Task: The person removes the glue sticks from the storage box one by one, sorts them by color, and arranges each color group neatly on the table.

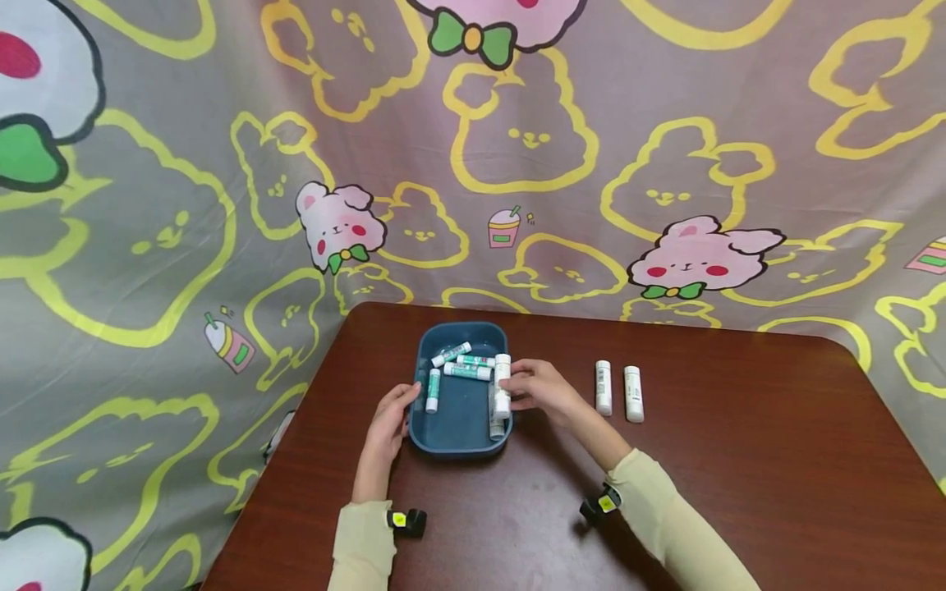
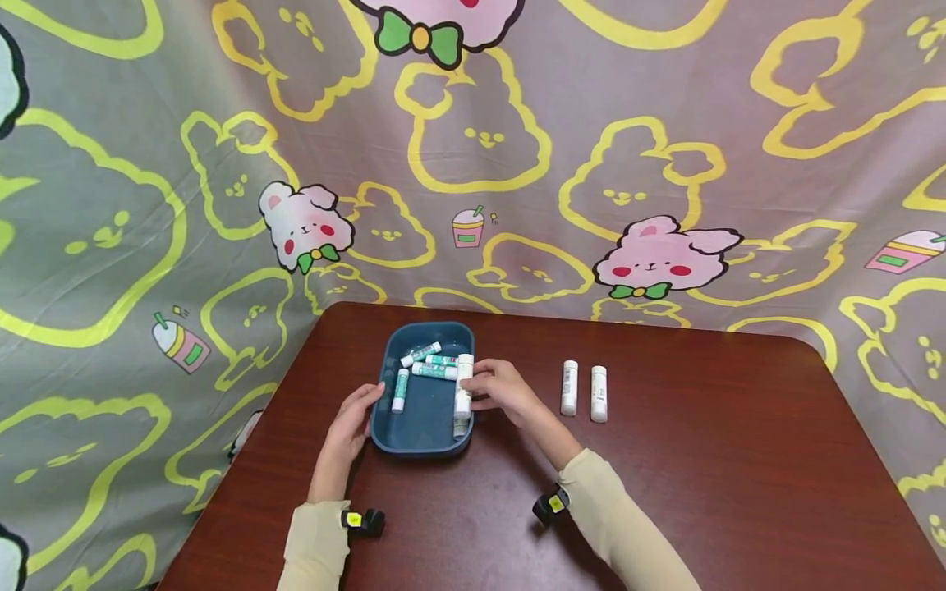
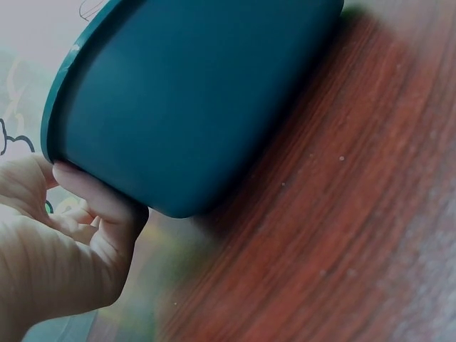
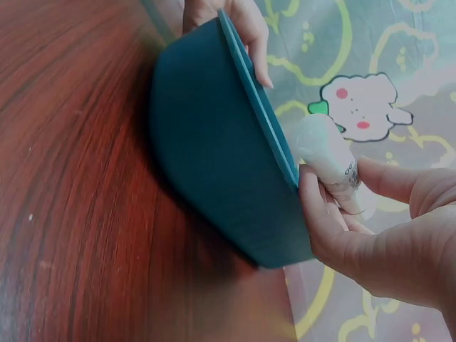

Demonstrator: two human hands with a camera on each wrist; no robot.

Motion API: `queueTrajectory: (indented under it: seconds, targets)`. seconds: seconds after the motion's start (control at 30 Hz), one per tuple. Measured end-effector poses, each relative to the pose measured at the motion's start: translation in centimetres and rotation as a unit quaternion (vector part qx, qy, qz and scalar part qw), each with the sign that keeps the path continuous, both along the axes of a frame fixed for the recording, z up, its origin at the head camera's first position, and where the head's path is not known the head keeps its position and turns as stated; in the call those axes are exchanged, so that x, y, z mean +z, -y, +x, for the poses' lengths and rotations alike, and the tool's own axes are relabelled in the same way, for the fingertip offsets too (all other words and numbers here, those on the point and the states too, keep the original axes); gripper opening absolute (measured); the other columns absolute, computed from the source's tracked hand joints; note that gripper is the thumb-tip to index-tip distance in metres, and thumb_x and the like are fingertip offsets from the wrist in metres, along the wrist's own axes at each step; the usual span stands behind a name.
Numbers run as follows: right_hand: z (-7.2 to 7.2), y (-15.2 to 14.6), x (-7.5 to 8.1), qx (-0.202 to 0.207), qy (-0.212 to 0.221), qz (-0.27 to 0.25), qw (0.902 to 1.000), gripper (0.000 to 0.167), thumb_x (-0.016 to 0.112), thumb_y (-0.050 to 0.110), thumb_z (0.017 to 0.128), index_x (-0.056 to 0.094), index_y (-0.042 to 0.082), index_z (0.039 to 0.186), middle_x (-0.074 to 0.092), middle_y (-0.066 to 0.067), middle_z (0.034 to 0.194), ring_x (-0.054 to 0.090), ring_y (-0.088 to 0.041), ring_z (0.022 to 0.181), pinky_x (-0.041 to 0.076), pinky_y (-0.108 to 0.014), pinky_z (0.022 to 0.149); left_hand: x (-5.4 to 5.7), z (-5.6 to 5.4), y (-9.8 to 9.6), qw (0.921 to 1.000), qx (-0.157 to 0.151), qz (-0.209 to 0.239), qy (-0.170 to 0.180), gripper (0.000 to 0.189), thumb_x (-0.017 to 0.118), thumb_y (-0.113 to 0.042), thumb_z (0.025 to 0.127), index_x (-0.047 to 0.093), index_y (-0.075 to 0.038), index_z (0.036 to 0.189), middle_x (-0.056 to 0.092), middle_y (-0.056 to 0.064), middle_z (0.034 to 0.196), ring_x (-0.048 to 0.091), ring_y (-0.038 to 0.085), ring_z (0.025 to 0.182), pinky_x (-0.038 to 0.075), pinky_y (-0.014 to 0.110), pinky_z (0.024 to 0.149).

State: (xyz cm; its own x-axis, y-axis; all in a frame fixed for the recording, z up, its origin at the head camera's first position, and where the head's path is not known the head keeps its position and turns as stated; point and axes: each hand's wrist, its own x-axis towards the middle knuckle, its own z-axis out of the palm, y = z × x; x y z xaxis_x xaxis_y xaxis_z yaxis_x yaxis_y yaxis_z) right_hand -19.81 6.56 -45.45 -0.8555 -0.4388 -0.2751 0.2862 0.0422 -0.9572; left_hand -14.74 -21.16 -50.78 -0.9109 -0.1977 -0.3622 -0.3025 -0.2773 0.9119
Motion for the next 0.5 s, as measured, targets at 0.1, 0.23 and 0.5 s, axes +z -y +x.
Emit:
queueTrajectory:
  seconds: [0.1,0.23,0.5]
  targets:
    - [-0.2,-0.5,-0.2,-0.005,-0.002,0.003,1.0,0.036,0.065,0.004,0.098,0.053,-0.014,0.127,0.065,-0.01,0.095,0.067,-0.016,0.08,0.062,-0.039,0.076,0.1,0.0,0.0,1.0,0.002,0.0,0.0,0.019,0.064,-0.022,0.104,0.061,-0.004,0.099,0.057,0.001,0.074,0.049,0.009,0.055,0.037,0.02,0.047]
    - [-0.4,-1.1,-0.5,-0.012,-0.003,0.013,0.9998,0.04,0.063,0.004,0.098,0.05,-0.016,0.13,0.065,-0.01,0.096,0.066,-0.015,0.08,0.061,-0.038,0.075,0.1,0.1,0.0,1.0,0.001,0.0,0.0,0.02,0.064,-0.023,0.105,0.061,-0.004,0.1,0.058,0.001,0.075,0.051,0.009,0.057,0.038,0.02,0.048]
    - [-0.2,-2.3,-0.4,-0.03,0.006,0.017,0.9994,0.043,0.062,0.002,0.098,0.047,-0.018,0.132,0.062,-0.009,0.093,0.064,-0.015,0.075,0.061,-0.034,0.07,-0.1,0.1,0.1,0.9999,0.002,-0.011,0.002,0.019,0.063,-0.022,0.105,0.061,-0.004,0.099,0.059,0.002,0.079,0.05,0.01,0.058,0.037,0.021,0.05]
